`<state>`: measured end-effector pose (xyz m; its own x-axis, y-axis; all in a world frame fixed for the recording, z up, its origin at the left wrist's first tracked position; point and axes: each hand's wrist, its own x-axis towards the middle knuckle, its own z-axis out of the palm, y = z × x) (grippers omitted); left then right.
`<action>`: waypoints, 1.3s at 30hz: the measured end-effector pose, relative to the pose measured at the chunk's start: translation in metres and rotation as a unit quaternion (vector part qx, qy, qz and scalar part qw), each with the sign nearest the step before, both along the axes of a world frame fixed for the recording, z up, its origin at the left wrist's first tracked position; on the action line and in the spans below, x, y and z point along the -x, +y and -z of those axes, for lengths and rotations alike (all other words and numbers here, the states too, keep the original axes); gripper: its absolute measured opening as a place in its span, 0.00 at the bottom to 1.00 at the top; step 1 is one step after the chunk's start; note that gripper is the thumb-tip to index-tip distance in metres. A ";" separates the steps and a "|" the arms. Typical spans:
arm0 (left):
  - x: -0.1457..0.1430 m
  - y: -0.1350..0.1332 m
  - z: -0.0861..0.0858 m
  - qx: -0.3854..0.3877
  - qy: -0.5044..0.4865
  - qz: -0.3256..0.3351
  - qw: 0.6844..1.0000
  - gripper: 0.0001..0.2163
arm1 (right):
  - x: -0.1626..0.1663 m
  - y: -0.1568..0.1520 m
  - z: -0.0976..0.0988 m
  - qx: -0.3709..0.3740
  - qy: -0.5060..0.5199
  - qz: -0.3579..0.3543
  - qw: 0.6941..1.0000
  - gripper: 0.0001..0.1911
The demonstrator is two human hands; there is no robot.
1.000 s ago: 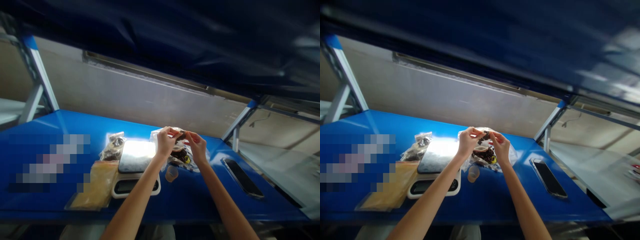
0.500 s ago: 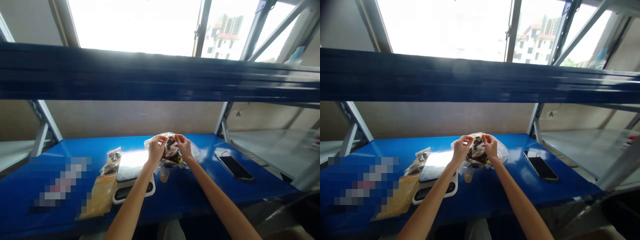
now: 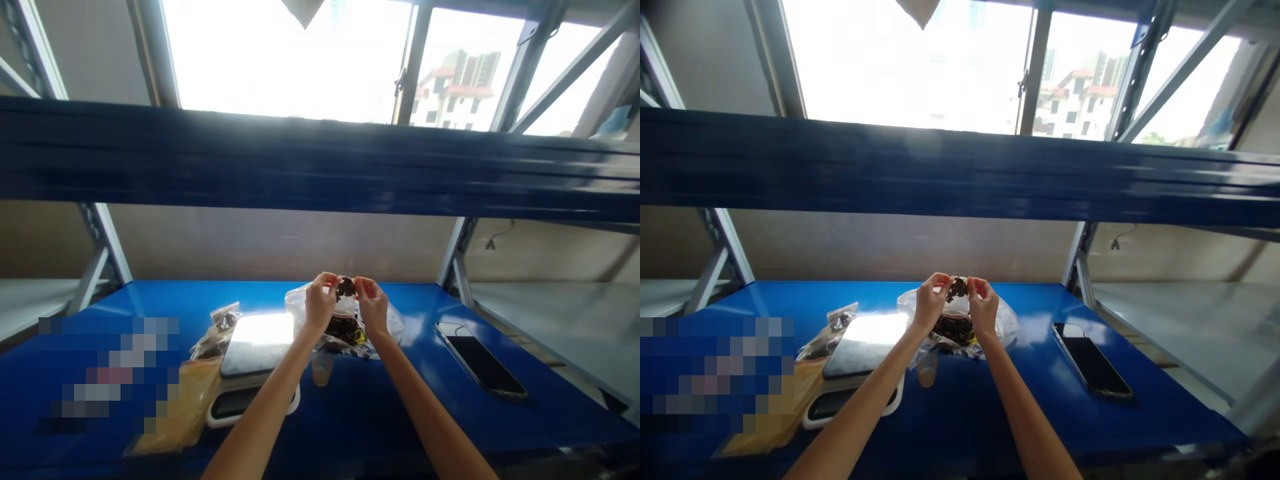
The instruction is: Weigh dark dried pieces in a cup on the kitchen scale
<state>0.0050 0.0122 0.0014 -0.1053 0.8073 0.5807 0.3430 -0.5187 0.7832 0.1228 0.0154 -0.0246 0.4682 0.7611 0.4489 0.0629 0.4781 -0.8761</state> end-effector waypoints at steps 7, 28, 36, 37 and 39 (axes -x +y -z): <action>-0.002 -0.023 0.002 -0.017 -0.042 0.004 0.999 0.05 | 0.001 -0.011 -0.004 -0.041 -0.075 0.051 0.995 0.20; -0.007 -0.027 -0.001 -0.042 -0.001 -0.037 0.998 0.05 | 0.002 -0.020 0.001 -0.010 -0.129 0.046 0.990 0.19; 0.001 -0.021 -0.006 0.005 -0.039 -0.052 0.998 0.04 | 0.004 -0.022 0.000 -0.001 -0.131 0.017 0.991 0.18; 0.003 -0.020 -0.006 0.006 -0.041 -0.050 0.998 0.04 | 0.004 -0.022 0.000 -0.007 -0.140 0.023 0.990 0.18; 0.004 -0.019 -0.005 0.010 -0.032 -0.033 0.999 0.03 | 0.004 -0.021 0.001 -0.010 -0.158 0.008 0.987 0.17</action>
<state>0.0007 -0.0065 0.0068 -0.1953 0.8084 0.5553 0.3243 -0.4811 0.8145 0.1192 -0.0056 -0.0259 0.3141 0.7444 0.5892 0.3390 0.4918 -0.8020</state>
